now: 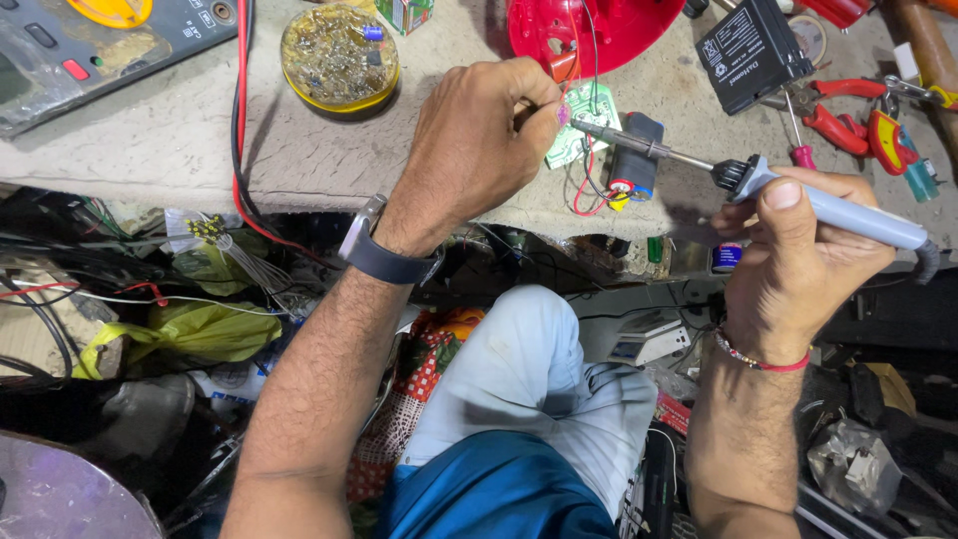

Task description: The person applies flux to a circuit board, then uses a soldering iron to reflow solder on several joints. They repeatedly reposition the board and apply heat to different points while holding the board steady with the other hand.

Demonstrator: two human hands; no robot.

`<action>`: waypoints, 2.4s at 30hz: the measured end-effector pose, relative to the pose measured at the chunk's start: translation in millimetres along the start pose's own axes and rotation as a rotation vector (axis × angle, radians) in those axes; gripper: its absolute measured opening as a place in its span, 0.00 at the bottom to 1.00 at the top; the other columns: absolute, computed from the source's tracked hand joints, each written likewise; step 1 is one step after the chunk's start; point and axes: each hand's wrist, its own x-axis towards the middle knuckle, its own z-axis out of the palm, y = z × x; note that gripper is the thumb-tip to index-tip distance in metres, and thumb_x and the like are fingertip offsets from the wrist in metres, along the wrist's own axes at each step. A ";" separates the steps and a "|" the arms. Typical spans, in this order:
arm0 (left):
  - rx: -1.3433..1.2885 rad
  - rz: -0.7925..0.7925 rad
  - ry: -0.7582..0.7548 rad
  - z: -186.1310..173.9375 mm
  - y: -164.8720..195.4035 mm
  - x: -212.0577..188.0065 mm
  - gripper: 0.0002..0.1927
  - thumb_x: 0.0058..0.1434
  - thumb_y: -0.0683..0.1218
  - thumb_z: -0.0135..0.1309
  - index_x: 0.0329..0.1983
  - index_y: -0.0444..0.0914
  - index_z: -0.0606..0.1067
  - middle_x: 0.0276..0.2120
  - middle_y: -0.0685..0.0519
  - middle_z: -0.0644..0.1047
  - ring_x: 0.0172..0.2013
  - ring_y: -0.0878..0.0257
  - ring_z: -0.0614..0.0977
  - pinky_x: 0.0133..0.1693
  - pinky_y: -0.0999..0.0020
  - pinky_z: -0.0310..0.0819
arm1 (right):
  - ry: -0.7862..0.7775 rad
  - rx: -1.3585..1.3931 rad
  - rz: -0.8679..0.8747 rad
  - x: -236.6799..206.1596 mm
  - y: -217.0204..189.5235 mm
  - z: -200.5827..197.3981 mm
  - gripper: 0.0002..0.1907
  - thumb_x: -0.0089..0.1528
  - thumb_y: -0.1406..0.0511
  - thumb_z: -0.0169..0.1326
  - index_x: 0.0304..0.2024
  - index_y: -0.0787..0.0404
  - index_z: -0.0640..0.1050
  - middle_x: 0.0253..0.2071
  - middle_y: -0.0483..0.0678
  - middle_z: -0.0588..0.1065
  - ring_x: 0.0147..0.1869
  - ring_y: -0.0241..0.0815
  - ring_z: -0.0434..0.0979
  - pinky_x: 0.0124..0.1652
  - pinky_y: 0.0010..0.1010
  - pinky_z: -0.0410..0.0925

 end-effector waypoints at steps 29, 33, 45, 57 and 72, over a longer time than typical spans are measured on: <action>-0.247 -0.463 -0.039 -17.7 23.1 3.7 0.04 0.76 0.39 0.50 0.46 0.33 0.73 0.43 0.51 0.80 0.35 0.74 0.79 0.40 0.81 0.75 | 1.354 -0.015 -0.153 -80.7 11.0 -212.4 0.12 0.60 0.63 0.59 0.27 0.64 0.76 0.20 0.45 0.70 0.20 0.34 0.67 0.19 0.26 0.59; -0.330 -0.454 -0.009 -18.8 17.0 2.2 0.03 0.77 0.38 0.49 0.46 0.33 0.71 0.44 0.50 0.81 0.35 0.72 0.81 0.41 0.79 0.78 | 1.243 -0.040 -0.078 -45.7 20.4 -194.3 0.12 0.61 0.62 0.60 0.28 0.62 0.75 0.19 0.46 0.71 0.18 0.36 0.68 0.18 0.25 0.59; -0.362 -0.250 0.022 -13.3 -15.8 -6.7 0.03 0.72 0.38 0.50 0.47 0.35 0.72 0.41 0.54 0.81 0.38 0.71 0.80 0.39 0.76 0.79 | 0.693 0.434 0.378 -7.5 62.7 -150.2 0.13 0.74 0.59 0.59 0.45 0.63 0.77 0.36 0.51 0.75 0.34 0.44 0.75 0.34 0.29 0.70; -0.291 -0.191 0.162 -4.9 -8.6 -7.8 0.04 0.73 0.39 0.51 0.43 0.32 0.71 0.29 0.59 0.73 0.29 0.76 0.70 0.30 0.78 0.63 | 0.627 0.057 0.320 -63.4 74.8 -66.7 0.12 0.74 0.61 0.60 0.42 0.62 0.75 0.32 0.49 0.76 0.29 0.35 0.74 0.30 0.23 0.66; -0.066 -0.047 0.140 -9.5 7.2 -6.1 0.04 0.71 0.40 0.54 0.45 0.33 0.77 0.37 0.50 0.79 0.37 0.66 0.82 0.41 0.70 0.77 | 0.368 -0.411 -0.029 -92.2 56.5 -29.9 0.10 0.74 0.69 0.66 0.46 0.69 0.78 0.37 0.47 0.77 0.36 0.30 0.74 0.39 0.19 0.68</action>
